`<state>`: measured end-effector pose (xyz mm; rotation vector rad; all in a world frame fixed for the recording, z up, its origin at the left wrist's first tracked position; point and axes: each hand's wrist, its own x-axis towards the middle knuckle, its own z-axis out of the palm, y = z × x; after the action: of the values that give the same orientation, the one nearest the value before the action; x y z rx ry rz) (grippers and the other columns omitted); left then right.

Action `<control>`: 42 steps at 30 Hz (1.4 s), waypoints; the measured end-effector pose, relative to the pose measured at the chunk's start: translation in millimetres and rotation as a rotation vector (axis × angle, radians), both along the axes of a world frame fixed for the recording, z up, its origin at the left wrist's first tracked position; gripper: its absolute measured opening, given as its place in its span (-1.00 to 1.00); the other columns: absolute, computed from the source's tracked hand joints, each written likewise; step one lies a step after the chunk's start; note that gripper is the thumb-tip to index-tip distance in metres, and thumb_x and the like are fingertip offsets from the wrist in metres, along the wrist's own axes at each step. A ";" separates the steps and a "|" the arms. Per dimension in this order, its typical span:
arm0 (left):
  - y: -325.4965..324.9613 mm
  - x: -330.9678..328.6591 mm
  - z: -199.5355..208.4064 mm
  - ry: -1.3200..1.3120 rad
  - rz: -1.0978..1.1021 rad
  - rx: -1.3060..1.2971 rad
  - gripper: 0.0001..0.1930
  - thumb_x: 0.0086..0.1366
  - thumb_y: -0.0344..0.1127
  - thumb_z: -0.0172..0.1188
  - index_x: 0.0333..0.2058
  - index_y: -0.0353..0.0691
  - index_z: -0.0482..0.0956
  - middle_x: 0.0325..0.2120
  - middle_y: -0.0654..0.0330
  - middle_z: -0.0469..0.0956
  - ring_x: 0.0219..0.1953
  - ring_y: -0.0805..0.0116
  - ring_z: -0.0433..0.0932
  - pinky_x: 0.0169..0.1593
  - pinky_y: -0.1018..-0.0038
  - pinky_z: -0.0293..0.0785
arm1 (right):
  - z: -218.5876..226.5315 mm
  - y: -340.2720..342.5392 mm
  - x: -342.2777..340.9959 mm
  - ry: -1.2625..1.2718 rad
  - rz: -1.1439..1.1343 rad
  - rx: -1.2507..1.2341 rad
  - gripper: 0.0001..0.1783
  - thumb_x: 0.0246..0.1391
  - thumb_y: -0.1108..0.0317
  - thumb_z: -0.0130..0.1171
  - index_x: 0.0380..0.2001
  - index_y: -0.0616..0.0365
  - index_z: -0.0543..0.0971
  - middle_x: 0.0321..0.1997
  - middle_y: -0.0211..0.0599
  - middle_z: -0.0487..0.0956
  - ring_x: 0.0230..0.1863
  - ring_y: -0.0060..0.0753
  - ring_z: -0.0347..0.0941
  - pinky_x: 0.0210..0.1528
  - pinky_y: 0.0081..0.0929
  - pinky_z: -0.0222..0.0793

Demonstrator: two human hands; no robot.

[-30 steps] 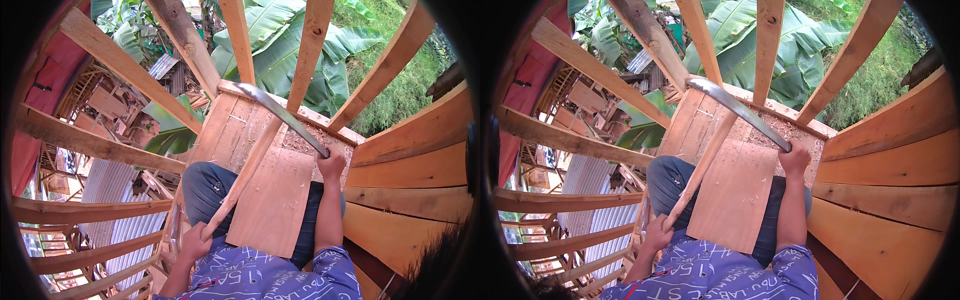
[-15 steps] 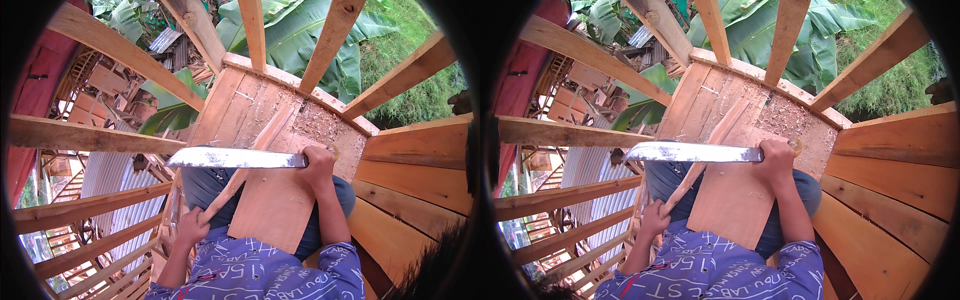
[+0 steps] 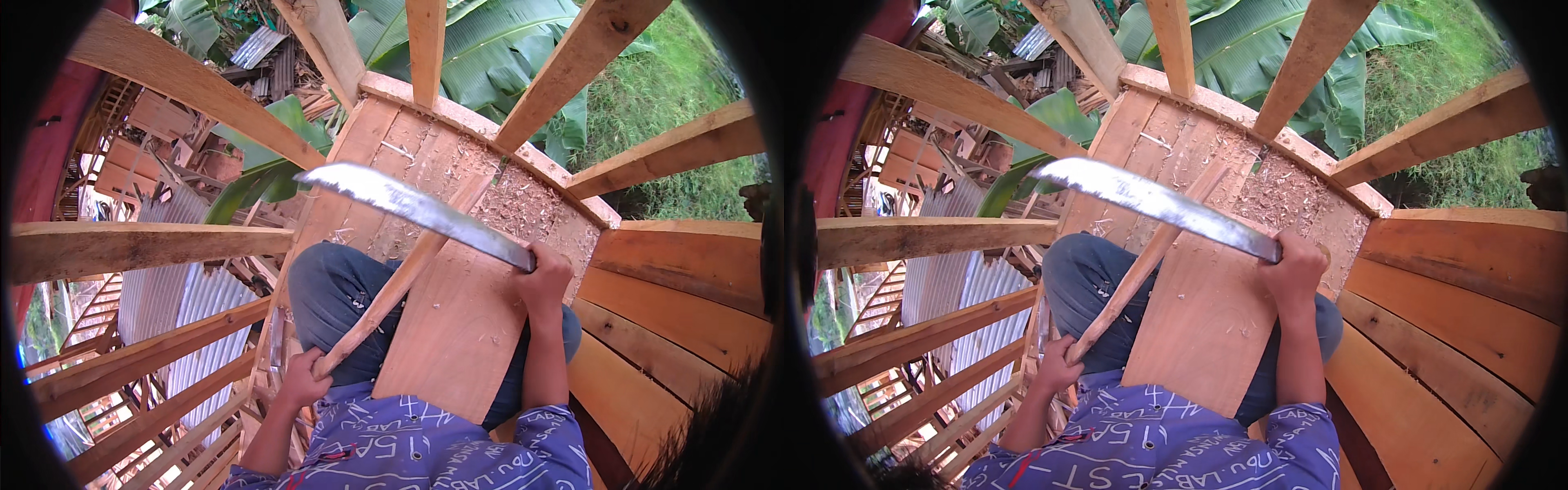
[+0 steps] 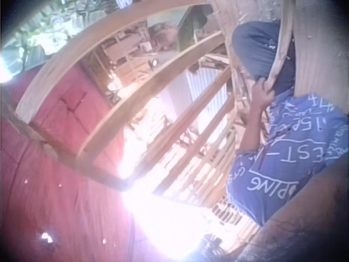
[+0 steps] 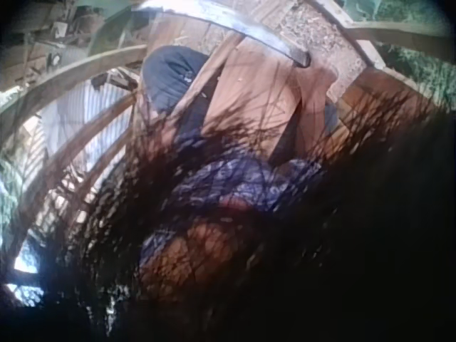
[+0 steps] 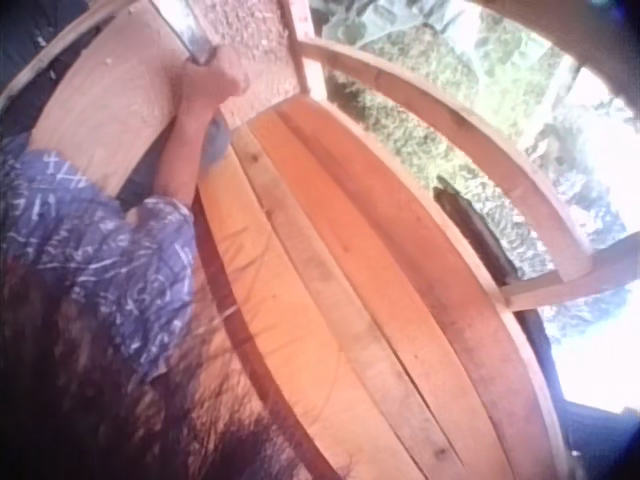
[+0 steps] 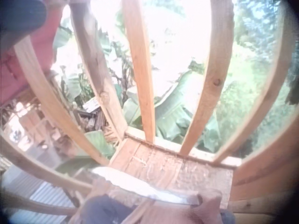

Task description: The person sits cross-legged on a wooden platform and uses a curved blade to shave and shape a thin wooden stick. They hold the stick with their left hand and repeatedly draw the blade along its length to remove thin shavings, refining the stick's profile.

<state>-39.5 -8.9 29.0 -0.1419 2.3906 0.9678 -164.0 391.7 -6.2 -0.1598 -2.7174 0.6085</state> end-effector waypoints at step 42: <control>-25.8 -1.8 -20.1 -0.181 0.006 0.086 -0.62 -0.23 -0.32 0.21 -0.36 -0.40 0.50 -0.57 -0.06 0.47 -0.49 0.11 0.50 -0.34 0.36 0.39 | 1.8 -19.7 -5.2 0.033 0.083 0.004 -0.87 -0.20 0.39 0.20 -0.69 0.11 0.47 -0.64 -0.21 0.47 -0.56 -0.12 0.45 -0.50 -0.26 0.29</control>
<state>-41.3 -34.6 8.9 -0.1956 2.1821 1.0138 -169.2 372.0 -4.3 -0.0360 -2.7039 0.6232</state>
